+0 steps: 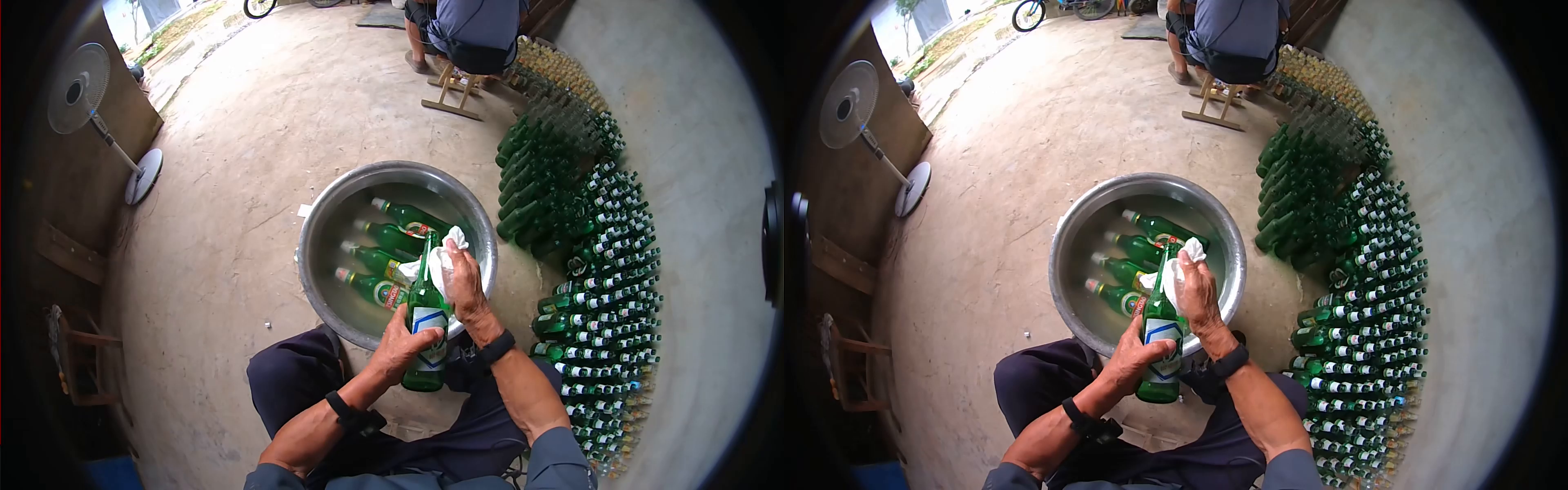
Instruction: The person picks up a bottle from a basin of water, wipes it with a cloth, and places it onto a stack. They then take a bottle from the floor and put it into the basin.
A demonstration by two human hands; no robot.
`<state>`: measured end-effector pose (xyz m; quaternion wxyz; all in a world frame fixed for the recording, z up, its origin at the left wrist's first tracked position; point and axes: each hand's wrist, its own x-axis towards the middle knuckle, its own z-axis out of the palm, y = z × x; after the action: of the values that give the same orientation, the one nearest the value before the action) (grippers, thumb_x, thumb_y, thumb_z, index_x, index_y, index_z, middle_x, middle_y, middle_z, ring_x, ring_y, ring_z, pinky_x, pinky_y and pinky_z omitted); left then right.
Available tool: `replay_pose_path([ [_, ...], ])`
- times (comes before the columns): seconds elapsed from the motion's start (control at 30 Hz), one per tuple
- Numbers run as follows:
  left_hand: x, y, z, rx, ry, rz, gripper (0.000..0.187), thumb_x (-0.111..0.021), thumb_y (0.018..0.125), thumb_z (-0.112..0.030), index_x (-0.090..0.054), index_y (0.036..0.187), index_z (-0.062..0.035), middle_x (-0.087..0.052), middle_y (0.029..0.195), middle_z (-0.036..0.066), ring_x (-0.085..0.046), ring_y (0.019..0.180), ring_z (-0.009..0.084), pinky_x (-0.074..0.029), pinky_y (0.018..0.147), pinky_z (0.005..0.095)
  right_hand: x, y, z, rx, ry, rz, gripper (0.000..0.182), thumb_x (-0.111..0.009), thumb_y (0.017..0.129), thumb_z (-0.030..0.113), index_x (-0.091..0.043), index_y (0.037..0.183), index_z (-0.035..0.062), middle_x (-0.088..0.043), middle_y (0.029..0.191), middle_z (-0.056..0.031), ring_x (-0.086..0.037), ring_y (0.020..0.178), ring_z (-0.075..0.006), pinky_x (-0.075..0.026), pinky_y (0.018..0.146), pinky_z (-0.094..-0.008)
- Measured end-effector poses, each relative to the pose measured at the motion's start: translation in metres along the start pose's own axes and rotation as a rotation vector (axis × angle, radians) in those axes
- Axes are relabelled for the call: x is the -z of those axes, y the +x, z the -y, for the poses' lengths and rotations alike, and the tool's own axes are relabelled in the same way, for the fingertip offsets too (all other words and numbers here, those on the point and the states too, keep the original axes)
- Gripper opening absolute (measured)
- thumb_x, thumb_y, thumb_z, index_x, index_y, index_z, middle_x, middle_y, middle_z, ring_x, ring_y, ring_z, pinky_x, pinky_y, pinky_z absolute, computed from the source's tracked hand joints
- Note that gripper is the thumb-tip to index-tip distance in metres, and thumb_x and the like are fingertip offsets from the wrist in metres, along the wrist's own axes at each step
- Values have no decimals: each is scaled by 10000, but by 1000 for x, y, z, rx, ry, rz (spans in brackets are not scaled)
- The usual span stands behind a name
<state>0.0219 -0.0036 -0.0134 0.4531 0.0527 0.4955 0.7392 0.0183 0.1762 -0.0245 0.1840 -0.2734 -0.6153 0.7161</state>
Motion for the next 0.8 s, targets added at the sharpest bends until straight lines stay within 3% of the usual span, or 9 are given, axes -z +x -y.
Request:
replay_pose_path([
  [0.03,0,0,-1,0,-1,1,710,-806,767,-258,-449,1314,17,-604,1141,132,-627,1002,200,-532,874,344,-5,-3,8,73,-104,33,547,-586,1004,348,-488,1376,-41,-674,1087,-134,-645,975,-230,-479,918,-345],
  [0.07,0,1,-1,17,16,2,711,-806,765,-261,-449,1313,18,-605,1143,134,-628,1007,202,-534,872,346,-11,-7,12,73,-105,34,547,-586,1004,348,-488,1376,-41,-674,1087,-134,-645,975,-230,-479,918,-345],
  [0.13,2,1,-1,33,31,2,712,-806,764,-264,-449,1311,20,-606,1145,136,-629,1012,204,-536,870,347,-20,-15,17,348,-288,9,723,-630,978,269,-269,1548,11,-664,1220,-183,-646,1132,-264,-481,994,-369],
  [0.23,3,1,1,25,99,-9,734,-805,763,-279,-443,1319,33,-609,1156,152,-631,1037,216,-530,887,348,-16,-17,28,283,-435,164,712,-632,973,147,-271,1585,95,-590,1343,-160,-592,1165,-216,-470,1002,-353],
  [0.27,2,1,3,-24,140,-34,750,-805,761,-292,-439,1324,42,-612,1162,164,-631,1050,225,-524,900,351,-18,-14,25,313,-454,125,599,-615,978,98,-397,1536,102,-651,1243,-127,-633,1053,-183,-514,912,-326],
  [0.3,2,1,5,-74,180,-58,767,-804,759,-306,-436,1329,51,-615,1168,176,-630,1062,234,-518,912,354,-16,-8,17,311,-454,130,599,-615,978,98,-397,1536,102,-651,1243,-127,-633,1053,-183,-514,912,-326],
  [0.37,5,3,8,-101,233,-71,777,-804,758,-307,-432,1335,57,-614,1179,187,-629,1070,243,-511,924,355,-9,5,-1,209,-323,162,434,-592,989,68,-553,1421,66,-700,1113,-86,-641,930,-122,-523,831,-272],
  [0.4,6,4,9,-129,288,-80,788,-804,756,-308,-428,1341,64,-613,1191,198,-628,1077,253,-504,935,357,-16,4,1,223,-233,91,277,-573,996,44,-670,1255,32,-714,1003,-43,-620,837,-74,-513,755,-233],
  [0.8,0,-1,-8,-75,292,-96,790,-803,753,-273,-423,1353,71,-602,1190,198,-604,1092,246,-484,960,356,-18,-5,12,218,-117,31,190,-624,990,203,-624,1032,18,-649,858,-5,-588,766,-91,-494,704,-273],
])
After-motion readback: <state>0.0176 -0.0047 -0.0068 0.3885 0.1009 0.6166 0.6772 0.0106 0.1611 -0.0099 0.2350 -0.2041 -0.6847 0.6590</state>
